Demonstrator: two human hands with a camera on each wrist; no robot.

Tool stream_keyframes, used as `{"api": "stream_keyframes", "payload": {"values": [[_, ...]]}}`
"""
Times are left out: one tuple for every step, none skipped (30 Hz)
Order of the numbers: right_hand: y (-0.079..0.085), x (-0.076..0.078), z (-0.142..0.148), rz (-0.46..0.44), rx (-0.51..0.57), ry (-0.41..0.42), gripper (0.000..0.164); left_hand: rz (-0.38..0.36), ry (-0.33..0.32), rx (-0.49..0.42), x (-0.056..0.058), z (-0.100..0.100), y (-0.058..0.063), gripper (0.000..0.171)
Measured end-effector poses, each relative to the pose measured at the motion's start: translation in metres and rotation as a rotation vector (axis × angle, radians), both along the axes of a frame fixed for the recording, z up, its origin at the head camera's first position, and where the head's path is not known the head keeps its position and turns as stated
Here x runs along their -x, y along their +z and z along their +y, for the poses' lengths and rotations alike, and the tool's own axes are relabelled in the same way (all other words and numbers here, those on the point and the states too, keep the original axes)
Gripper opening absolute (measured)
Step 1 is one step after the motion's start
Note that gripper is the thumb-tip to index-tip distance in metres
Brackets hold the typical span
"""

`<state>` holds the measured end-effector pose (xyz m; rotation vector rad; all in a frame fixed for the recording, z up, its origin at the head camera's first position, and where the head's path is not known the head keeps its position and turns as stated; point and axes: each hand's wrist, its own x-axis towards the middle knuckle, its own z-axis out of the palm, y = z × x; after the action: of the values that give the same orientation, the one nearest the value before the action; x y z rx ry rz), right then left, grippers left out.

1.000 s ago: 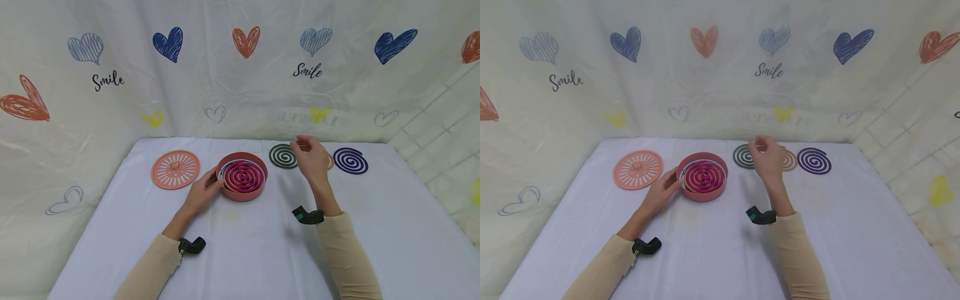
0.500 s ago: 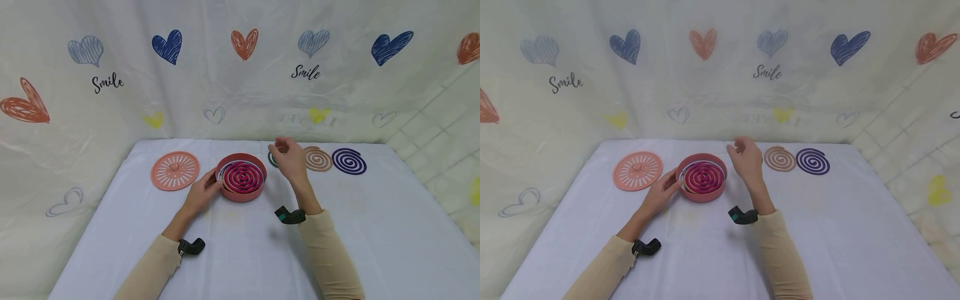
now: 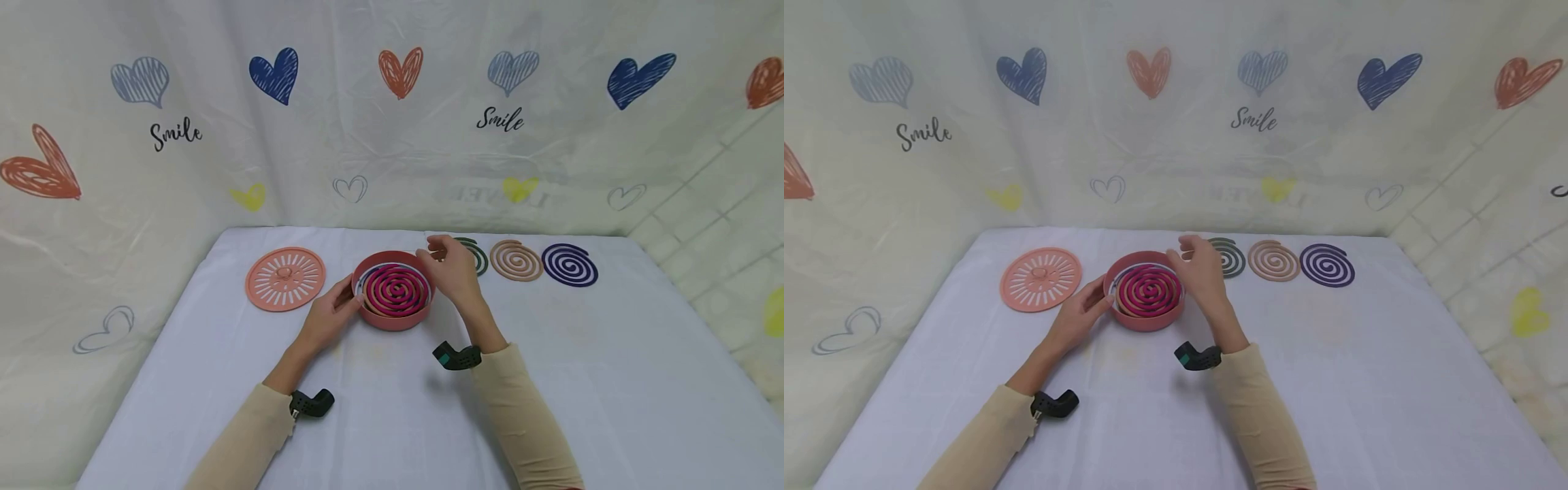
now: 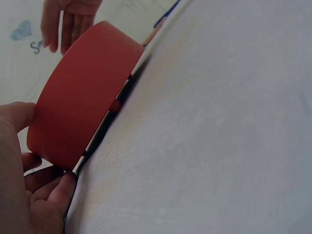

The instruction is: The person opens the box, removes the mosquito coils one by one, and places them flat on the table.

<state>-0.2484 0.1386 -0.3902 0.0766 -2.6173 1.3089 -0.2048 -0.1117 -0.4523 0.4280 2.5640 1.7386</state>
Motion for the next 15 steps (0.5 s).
{"api": "stream_keyframes", "payload": {"values": [[-0.001, 0.000, -0.001, -0.011, -0.005, 0.005, 0.046, -0.001, 0.000, 0.001, 0.000, 0.000, 0.000, 0.060], [-0.001, 0.000, -0.001, -0.016, -0.011, 0.013, 0.047, -0.001, 0.000, 0.001, 0.000, 0.000, 0.000, 0.060], [-0.003, 0.000, -0.002, -0.020, -0.019, 0.020, 0.047, -0.001, -0.001, 0.001, 0.000, 0.000, 0.000, 0.060], [-0.004, 0.000, -0.002, -0.023, -0.029, 0.028, 0.047, 0.000, -0.001, 0.000, 0.001, 0.000, 0.000, 0.060], [-0.006, 0.000, -0.003, -0.024, -0.040, 0.035, 0.047, 0.000, -0.001, 0.000, 0.000, 0.000, 0.000, 0.060], [-0.007, 0.000, -0.003, -0.021, -0.050, 0.043, 0.047, 0.001, -0.002, 0.001, 0.000, 0.000, 0.000, 0.060], [-0.008, 0.000, -0.004, -0.019, -0.059, 0.048, 0.046, 0.000, -0.002, 0.001, 0.000, 0.000, 0.000, 0.060], [-0.009, 0.000, -0.005, -0.018, -0.069, 0.057, 0.046, 0.002, -0.002, 0.001, 0.000, 0.001, 0.000, 0.060], [-0.010, 0.000, -0.007, -0.019, -0.080, 0.065, 0.046, 0.003, -0.003, 0.002, 0.000, 0.001, 0.000, 0.060], [-0.010, -0.001, -0.008, -0.021, -0.088, 0.075, 0.046, 0.005, -0.003, 0.002, 0.000, 0.001, 0.000, 0.060], [-0.011, -0.001, -0.009, -0.023, -0.095, 0.084, 0.046, 0.005, -0.004, 0.001, 0.000, 0.001, -0.001, 0.059], [-0.011, -0.001, -0.010, -0.028, -0.104, 0.095, 0.047, 0.006, -0.003, -0.001, 0.000, 0.001, -0.001, 0.059], [-0.011, -0.001, -0.011, -0.035, -0.112, 0.105, 0.047, 0.007, -0.003, -0.003, 0.001, 0.001, -0.001, 0.059], [-0.012, -0.002, -0.012, -0.042, -0.123, 0.116, 0.047, 0.008, -0.004, -0.006, 0.001, 0.001, -0.001, 0.059], [-0.013, -0.002, -0.014, -0.048, -0.137, 0.124, 0.047, 0.008, -0.004, -0.008, 0.001, 0.001, -0.002, 0.059]]}}
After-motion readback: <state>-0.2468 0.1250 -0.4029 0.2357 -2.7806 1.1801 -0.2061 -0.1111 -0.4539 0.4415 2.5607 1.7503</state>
